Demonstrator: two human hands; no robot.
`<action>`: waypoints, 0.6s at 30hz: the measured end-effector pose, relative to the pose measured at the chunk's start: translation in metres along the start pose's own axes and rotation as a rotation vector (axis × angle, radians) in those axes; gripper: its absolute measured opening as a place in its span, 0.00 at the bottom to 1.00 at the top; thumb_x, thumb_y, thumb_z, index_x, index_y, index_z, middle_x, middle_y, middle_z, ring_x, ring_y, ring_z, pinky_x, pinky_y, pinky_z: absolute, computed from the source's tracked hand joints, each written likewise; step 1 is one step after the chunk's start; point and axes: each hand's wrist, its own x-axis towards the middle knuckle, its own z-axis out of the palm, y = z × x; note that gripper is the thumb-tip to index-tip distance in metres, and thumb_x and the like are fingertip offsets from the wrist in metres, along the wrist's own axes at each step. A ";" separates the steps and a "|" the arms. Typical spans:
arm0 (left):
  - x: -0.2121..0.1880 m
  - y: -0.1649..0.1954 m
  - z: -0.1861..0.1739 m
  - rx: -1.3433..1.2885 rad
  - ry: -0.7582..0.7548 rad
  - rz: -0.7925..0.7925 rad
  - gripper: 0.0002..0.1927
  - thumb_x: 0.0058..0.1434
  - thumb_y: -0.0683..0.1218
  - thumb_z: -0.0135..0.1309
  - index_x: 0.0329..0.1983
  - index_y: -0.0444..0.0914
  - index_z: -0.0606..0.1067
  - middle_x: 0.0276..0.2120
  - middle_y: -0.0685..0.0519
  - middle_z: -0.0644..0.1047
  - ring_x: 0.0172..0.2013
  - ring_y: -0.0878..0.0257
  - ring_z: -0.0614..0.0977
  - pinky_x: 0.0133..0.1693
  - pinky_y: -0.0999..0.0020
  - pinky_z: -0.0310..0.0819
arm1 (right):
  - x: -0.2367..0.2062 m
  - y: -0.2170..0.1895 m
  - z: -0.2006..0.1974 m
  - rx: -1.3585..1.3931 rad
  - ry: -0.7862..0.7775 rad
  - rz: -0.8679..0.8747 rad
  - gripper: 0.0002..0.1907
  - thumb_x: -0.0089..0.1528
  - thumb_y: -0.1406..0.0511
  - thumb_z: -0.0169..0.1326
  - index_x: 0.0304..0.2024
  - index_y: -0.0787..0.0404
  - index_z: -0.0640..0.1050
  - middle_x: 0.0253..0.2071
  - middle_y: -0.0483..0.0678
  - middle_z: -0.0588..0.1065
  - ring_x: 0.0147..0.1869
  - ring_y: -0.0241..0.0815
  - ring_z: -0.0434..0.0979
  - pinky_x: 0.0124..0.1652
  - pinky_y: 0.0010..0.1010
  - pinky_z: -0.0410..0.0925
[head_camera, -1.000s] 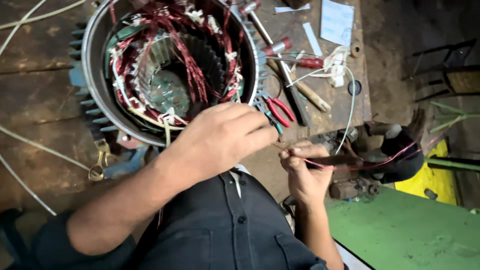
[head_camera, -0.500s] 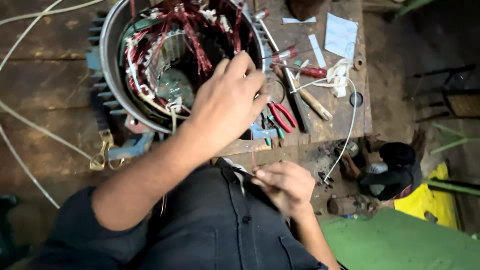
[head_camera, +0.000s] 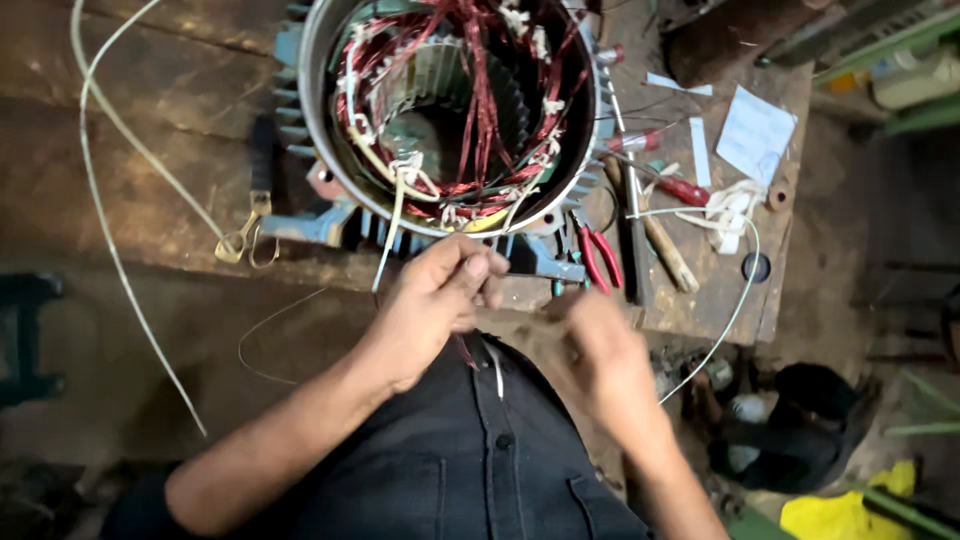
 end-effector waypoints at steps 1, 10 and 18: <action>-0.007 0.001 -0.002 0.069 0.052 0.043 0.09 0.74 0.42 0.44 0.45 0.34 0.76 0.30 0.51 0.80 0.35 0.60 0.83 0.40 0.64 0.78 | 0.002 0.002 -0.003 -0.034 -0.008 0.194 0.19 0.54 0.64 0.67 0.42 0.65 0.73 0.33 0.54 0.73 0.28 0.52 0.75 0.28 0.39 0.69; -0.062 0.033 0.011 0.690 0.200 0.210 0.03 0.62 0.39 0.53 0.37 0.37 0.72 0.27 0.46 0.78 0.32 0.47 0.83 0.34 0.55 0.76 | 0.007 0.002 0.009 -0.281 -0.004 -0.180 0.05 0.64 0.66 0.57 0.42 0.57 0.76 0.26 0.50 0.75 0.26 0.51 0.77 0.24 0.44 0.66; -0.078 0.038 0.025 0.795 0.307 0.147 0.04 0.65 0.42 0.55 0.37 0.37 0.72 0.26 0.46 0.77 0.32 0.46 0.81 0.33 0.53 0.74 | 0.023 -0.009 -0.003 -0.393 -0.057 -0.266 0.11 0.65 0.59 0.58 0.34 0.56 0.73 0.21 0.51 0.75 0.20 0.55 0.74 0.21 0.44 0.65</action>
